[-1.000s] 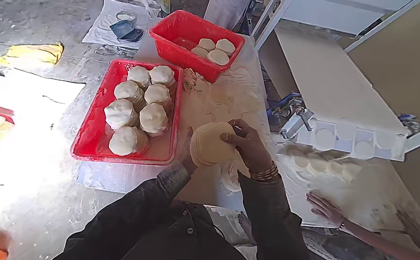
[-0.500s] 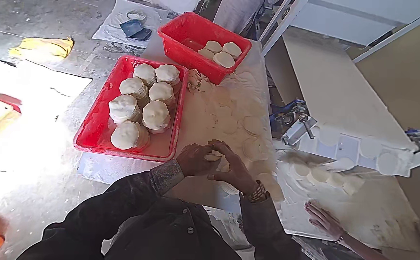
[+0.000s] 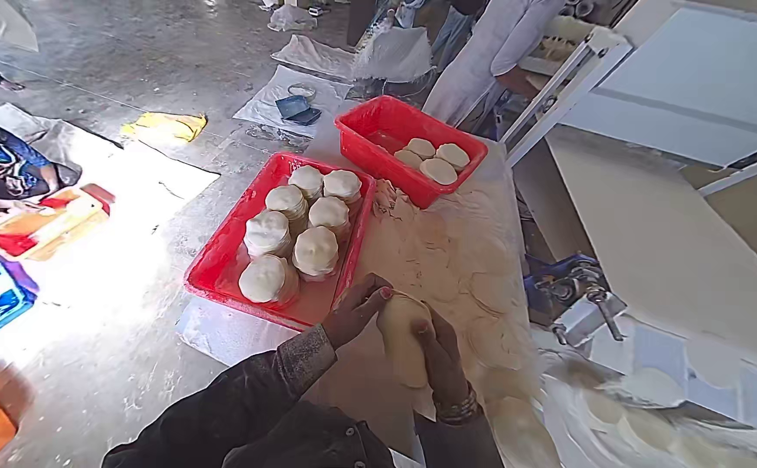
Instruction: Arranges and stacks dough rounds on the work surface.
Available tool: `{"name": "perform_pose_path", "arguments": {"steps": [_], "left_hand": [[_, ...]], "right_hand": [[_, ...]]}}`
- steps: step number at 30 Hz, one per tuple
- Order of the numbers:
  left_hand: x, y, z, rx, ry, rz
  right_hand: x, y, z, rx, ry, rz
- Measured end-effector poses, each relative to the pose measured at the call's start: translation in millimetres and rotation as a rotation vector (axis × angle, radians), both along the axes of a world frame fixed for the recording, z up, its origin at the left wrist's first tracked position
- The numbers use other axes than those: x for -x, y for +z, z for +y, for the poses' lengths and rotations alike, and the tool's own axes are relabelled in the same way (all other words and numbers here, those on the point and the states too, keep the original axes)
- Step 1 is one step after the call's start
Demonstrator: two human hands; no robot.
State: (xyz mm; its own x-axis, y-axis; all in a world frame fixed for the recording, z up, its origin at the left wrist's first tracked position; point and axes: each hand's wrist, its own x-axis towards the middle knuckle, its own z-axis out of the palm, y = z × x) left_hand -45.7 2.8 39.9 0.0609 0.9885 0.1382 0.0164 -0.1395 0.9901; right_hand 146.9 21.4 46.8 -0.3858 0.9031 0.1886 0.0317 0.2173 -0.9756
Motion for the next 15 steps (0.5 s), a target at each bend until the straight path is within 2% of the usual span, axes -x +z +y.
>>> {"name": "perform_pose_path", "arguments": {"steps": [1, 2, 4, 5, 6, 8, 11, 13, 15], "left_hand": [[-0.1, -1.7, -1.2, -0.003, 0.048, -0.011], [0.0, -3.9, -2.7, 0.013, 0.077, -0.011], [-0.8, -8.2, -5.7, 0.057, 0.115, 0.001], [-1.3, -10.8, -7.4, 0.072, 0.13, 0.012], [-1.4, -13.5, -7.6, 0.081, 0.149, 0.025], [-2.0, -19.8, -4.7, 0.109, 0.175, 0.023], [-7.4, -25.0, 5.1, 0.253, 0.151, -0.131], [-17.2, -27.6, 12.1, 0.376, 0.183, -0.405], [-31.4, -25.6, 10.4, 0.485, 0.235, -0.768]], "right_hand": [[-2.6, -2.7, 5.7, 0.034, -0.033, 0.002], [-7.7, -11.9, 13.4, 0.002, -0.089, -0.136], [-15.3, -22.6, 30.2, -0.058, -0.099, -0.759], [-10.2, -19.2, 36.8, 0.016, -0.027, -1.062], [-4.3, -18.4, 41.2, 0.095, 0.01, -1.182], [0.8, -11.3, 40.5, 0.13, 0.049, -1.116], [2.8, 1.2, 30.5, 0.054, 0.036, -0.773], [7.0, 12.2, 25.1, 0.048, -0.001, -0.53], [8.7, 18.0, 21.4, 0.095, -0.061, -0.315]]}}
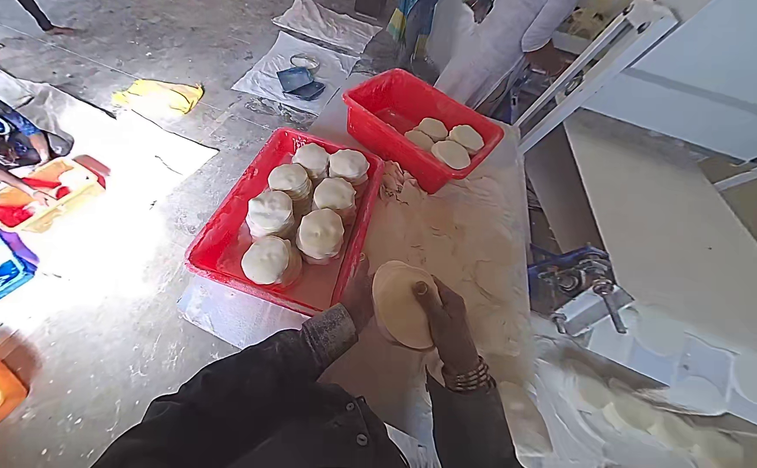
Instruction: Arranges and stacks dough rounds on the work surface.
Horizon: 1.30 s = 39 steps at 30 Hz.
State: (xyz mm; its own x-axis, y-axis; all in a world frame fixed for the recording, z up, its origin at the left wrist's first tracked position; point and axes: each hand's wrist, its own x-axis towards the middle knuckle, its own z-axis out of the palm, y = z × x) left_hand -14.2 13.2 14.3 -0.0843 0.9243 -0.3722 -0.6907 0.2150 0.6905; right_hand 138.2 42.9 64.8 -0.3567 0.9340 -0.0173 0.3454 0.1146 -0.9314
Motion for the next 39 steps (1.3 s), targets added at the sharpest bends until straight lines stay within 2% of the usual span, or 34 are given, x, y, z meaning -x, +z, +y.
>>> {"name": "perform_pose_path", "arguments": {"steps": [2, 4, 8, 12, 14, 18, 22, 28, 33, 39], "left_hand": [[-11.6, 2.0, -5.7, 0.072, -0.036, -0.231], [-20.3, 1.6, -10.8, 0.152, -0.054, -0.289], [-34.1, 2.9, -16.8, 0.347, 0.074, -0.136], [-30.0, 14.2, -16.0, 0.355, 0.081, 0.106], [-29.1, 10.3, -16.0, 0.318, 0.123, 0.098], [-27.4, 19.9, -19.2, 0.212, 0.165, -0.075], [-20.3, 36.0, -26.0, 0.398, 0.218, 0.043], [46.5, 39.6, -46.5, 0.127, 0.016, 0.106], [124.1, 53.7, -28.1, 0.028, 0.132, 0.28], [215.3, 57.2, 36.2, -0.011, 0.226, 0.515]], "right_hand": [[-2.5, -7.4, -0.9, 0.045, -0.123, 0.034], [-6.1, -21.8, -3.1, 0.059, -0.216, -0.076], [-4.4, -28.3, -25.1, 0.045, -0.249, -0.187], [-2.0, -16.1, -31.9, 0.073, -0.133, -0.244], [1.5, -11.9, -34.2, -0.01, -0.147, -0.221], [15.9, -8.3, -51.5, -0.243, -0.332, 0.136], [23.2, -17.4, -36.7, -0.036, -0.311, 0.083], [67.9, -12.7, -5.8, 0.22, -0.115, 0.276], [134.6, 7.8, 37.1, 0.339, 0.111, 0.315], [228.6, 20.3, 101.9, 0.322, 0.116, 0.234]]}}
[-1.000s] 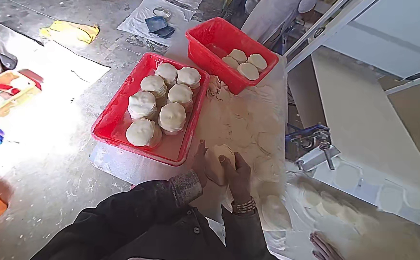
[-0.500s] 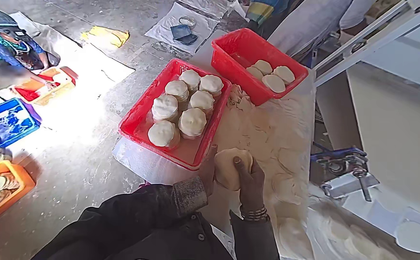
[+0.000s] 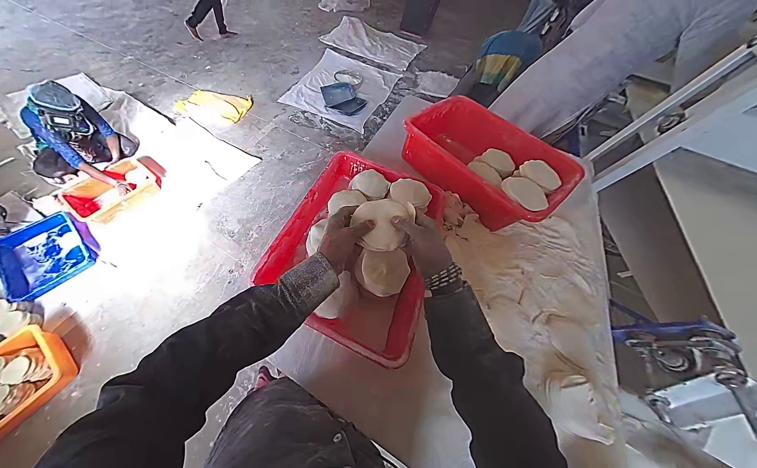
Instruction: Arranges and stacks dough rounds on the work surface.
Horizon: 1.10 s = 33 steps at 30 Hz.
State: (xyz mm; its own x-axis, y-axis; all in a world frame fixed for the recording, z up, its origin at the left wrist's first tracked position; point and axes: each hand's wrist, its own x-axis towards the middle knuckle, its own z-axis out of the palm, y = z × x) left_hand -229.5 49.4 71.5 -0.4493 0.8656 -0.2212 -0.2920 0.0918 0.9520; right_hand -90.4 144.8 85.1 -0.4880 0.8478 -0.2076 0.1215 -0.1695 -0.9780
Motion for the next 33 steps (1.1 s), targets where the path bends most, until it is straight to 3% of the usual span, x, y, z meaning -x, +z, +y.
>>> {"name": "perform_pose_path", "arguments": {"steps": [7, 11, 16, 21, 26, 30, 33], "left_hand": [[84.6, -29.3, 116.5, -0.001, 0.016, 0.163], [111.1, -51.6, 165.9, 0.079, -0.077, 0.316], [128.1, -84.3, 180.9, 0.152, -0.202, 0.439], [125.1, -75.2, 176.3, 0.199, -0.189, 0.47], [126.5, -61.8, 135.3, 0.137, -0.264, 0.662], [137.0, -54.2, 63.0, 0.034, -0.315, 0.704], [135.2, -49.1, -0.2, -0.041, -0.283, 0.706]], "right_hand": [[84.1, -23.2, 89.9, -0.038, -0.117, -0.121], [111.7, -57.0, 144.6, -0.168, -0.124, -0.491], [122.4, -47.0, 141.4, -0.255, -0.054, -0.853], [115.5, -15.6, 122.6, -0.404, 0.028, -1.049], [26.0, 9.7, 65.8, -0.556, 0.072, -0.79], [-111.9, 12.3, 21.6, -0.439, 0.08, -0.727], [-219.5, -2.4, -7.8, -0.313, -0.019, -0.844]]}}
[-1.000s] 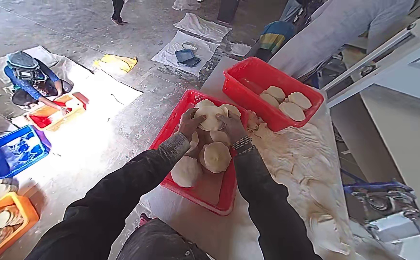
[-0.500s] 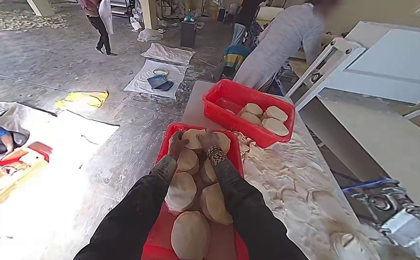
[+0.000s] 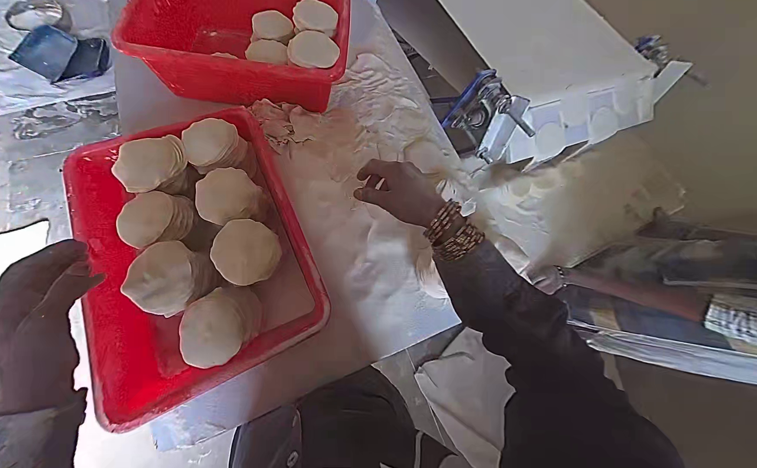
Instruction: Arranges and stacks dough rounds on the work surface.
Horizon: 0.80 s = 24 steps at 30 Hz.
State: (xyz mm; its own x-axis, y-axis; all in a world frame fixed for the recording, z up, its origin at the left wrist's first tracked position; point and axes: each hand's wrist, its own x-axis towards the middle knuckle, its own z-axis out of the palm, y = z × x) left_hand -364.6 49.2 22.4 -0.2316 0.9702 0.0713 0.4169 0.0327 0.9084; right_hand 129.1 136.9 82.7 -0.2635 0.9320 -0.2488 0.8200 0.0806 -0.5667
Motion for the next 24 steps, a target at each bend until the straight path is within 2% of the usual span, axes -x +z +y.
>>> {"name": "perform_pose_path", "arguments": {"steps": [2, 4, 8, 12, 15, 20, 22, 24], "left_hand": [[-26.9, 13.0, -35.8, -0.027, 0.039, -0.05], [-63.5, 22.5, -58.1, -0.078, 0.063, -0.124], [-150.3, 35.7, -75.5, -0.154, -0.02, -0.258], [-231.8, 34.5, -77.7, -0.19, -0.159, -0.36], [-278.9, 29.5, -82.8, -0.157, -0.222, -0.442], [-325.2, 17.4, -95.1, -0.046, -0.2, -0.491], [-338.3, 12.8, -94.9, 0.004, -0.187, -0.497], [-347.2, 6.8, -94.1, 0.029, -0.189, -0.498]], "right_hand": [[-47.3, -18.3, -16.0, 0.108, -0.078, -0.114], [-73.3, -43.7, -25.5, 0.221, -0.078, -0.226], [-74.6, -87.1, -25.6, 0.372, -0.037, -0.464], [-49.5, -104.5, -24.9, 0.355, -0.004, -0.343], [-28.1, -108.6, -25.2, 0.364, -0.08, -0.217], [-15.6, -108.5, -3.4, 0.266, -0.393, -0.094], [-9.9, -109.3, 5.8, 0.266, -0.396, -0.119], [-12.3, -112.0, 12.7, 0.273, -0.342, -0.045]]}}
